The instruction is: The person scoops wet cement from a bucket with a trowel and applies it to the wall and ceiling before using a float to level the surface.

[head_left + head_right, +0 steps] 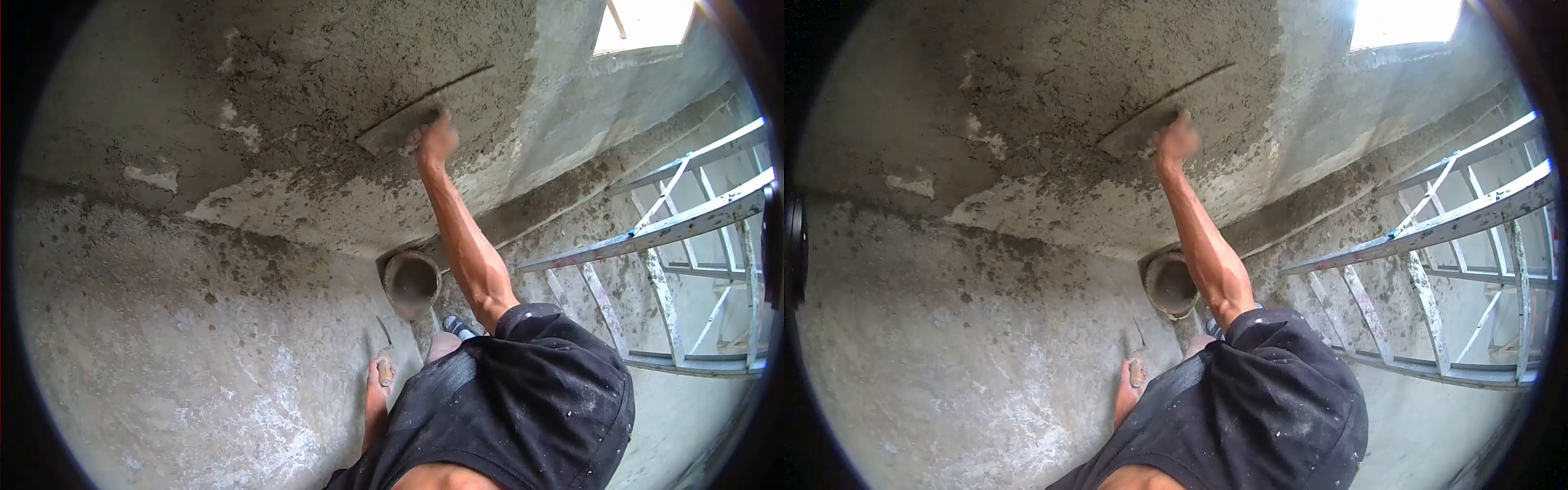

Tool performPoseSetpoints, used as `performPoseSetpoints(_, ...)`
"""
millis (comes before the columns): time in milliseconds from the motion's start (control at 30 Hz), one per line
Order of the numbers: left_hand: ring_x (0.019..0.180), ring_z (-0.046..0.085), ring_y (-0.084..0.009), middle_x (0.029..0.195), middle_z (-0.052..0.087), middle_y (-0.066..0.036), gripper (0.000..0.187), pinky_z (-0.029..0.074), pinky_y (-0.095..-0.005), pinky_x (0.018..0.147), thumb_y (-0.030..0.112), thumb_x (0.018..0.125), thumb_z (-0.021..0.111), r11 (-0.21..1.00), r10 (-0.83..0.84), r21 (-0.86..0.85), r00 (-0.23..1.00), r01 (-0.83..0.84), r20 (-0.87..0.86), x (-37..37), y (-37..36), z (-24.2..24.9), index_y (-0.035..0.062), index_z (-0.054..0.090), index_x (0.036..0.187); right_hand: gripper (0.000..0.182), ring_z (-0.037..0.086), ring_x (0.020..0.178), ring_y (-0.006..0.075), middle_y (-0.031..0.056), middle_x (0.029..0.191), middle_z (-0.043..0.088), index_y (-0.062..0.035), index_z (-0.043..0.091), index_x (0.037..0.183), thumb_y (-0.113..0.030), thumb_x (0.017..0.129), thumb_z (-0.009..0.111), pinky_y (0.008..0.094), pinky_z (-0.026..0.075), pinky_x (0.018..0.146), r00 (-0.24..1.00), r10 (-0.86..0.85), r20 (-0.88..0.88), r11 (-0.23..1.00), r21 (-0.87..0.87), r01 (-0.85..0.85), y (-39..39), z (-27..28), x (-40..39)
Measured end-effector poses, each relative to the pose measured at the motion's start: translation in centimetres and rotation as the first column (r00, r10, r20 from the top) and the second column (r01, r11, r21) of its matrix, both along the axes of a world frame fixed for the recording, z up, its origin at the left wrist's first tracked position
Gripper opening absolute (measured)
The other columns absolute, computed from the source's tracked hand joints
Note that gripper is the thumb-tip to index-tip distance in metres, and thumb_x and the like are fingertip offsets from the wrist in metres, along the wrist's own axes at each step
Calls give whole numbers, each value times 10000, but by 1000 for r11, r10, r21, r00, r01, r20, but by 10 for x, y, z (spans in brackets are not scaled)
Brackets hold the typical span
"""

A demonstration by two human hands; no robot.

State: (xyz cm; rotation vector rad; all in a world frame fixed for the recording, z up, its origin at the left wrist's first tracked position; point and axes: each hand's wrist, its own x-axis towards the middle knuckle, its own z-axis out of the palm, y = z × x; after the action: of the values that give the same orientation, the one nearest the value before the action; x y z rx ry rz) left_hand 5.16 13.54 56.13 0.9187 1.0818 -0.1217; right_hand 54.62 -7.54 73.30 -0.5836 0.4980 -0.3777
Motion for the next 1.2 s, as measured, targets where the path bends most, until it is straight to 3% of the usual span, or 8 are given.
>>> performPoseSetpoints(167, 812, 494, -152, 881, 472, -34, 327, 437, -226, 706, 324, 817, 601, 883, -393, 308, 917, 355, 68, 2, -13, 46, 103, 493, 1032, 397, 478, 439, 179, 74, 554, 465, 2, 433, 714, -339, 915, 457, 335, 410, 388, 1000, 4, -1, 989, -147, -4, -4, 49, 0)
performPoseSetpoints(267, 868, 473, -138, 899, 472, -36, 300, 415, -223, 743, 194, 858, 566, 934, -343, 145, 934, 327, 98, 5, -20, 57, 118, 442, 1120, 408, 488, 439, 180, 74, 548, 465, 10, 435, 689, -334, 908, 462, 331, 411, 385, 1000, -8, 27, 983, -181, 13, -8, 72, -2)
performPoseSetpoints(333, 856, 471, -128, 904, 474, -45, 336, 418, -233, 739, 67, 867, 530, 728, -569, 471, 822, 497, 13, 4, -29, 70, 124, 391, 1167, 413, 493, 439, 181, 75, 547, 465, 15, 436, 679, -328, 906, 463, 330, 411, 383, 998, -17, 54, 982, -187, 27, -13, 83, -2)
performPoseSetpoints(833, 764, 469, -144, 837, 477, -60, 260, 420, -269, 726, 122, 878, 516, 349, -671, 687, 682, 637, -292, -6, -23, 59, 91, 389, 1103, 458, 530, 420, 211, 139, 524, 507, 67, 469, 612, -280, 909, 437, 333, 428, 377, 980, -1, 199, 947, -316, 65, -40, 158, 5)
performPoseSetpoints(867, 764, 469, -144, 837, 477, -60, 260, 420, -269, 726, 122, 878, 516, 353, -670, 690, 686, 631, -284, -7, -22, 55, 91, 389, 1103, 458, 530, 420, 211, 139, 524, 507, 67, 469, 612, -280, 909, 437, 333, 428, 377, 978, 2, 207, 946, -319, 66, -42, 161, 6)
performPoseSetpoints(1000, 727, 480, -115, 760, 459, -31, 254, 413, -237, 674, 279, 870, 536, 852, -437, 357, 895, 382, 85, 4, -25, 58, 99, 474, 1038, 395, 501, 415, 190, 117, 546, 490, 36, 442, 640, -256, 906, 439, 327, 392, 345, 973, 69, 219, 911, -412, 28, -31, 156, 9)
performPoseSetpoints(1067, 720, 485, -107, 738, 454, -23, 274, 407, -226, 652, 332, 869, 531, 935, -316, 184, 947, 302, 54, 10, -27, 71, 102, 503, 1015, 436, 509, 401, 177, 95, 515, 491, 58, 483, 661, -279, 931, 417, 324, 394, 348, 981, 94, 168, 838, -546, 13, -16, 157, -4)
performPoseSetpoints(1200, 726, 504, -115, 769, 505, -31, 351, 398, -221, 623, 422, 852, 522, 908, -365, 248, 928, 337, 77, 21, -20, 63, 99, 533, 989, 447, 515, 402, 176, 94, 517, 498, 67, 499, 668, -286, 930, 417, 320, 399, 353, 973, 123, 196, 872, -490, -12, -13, 190, -10)
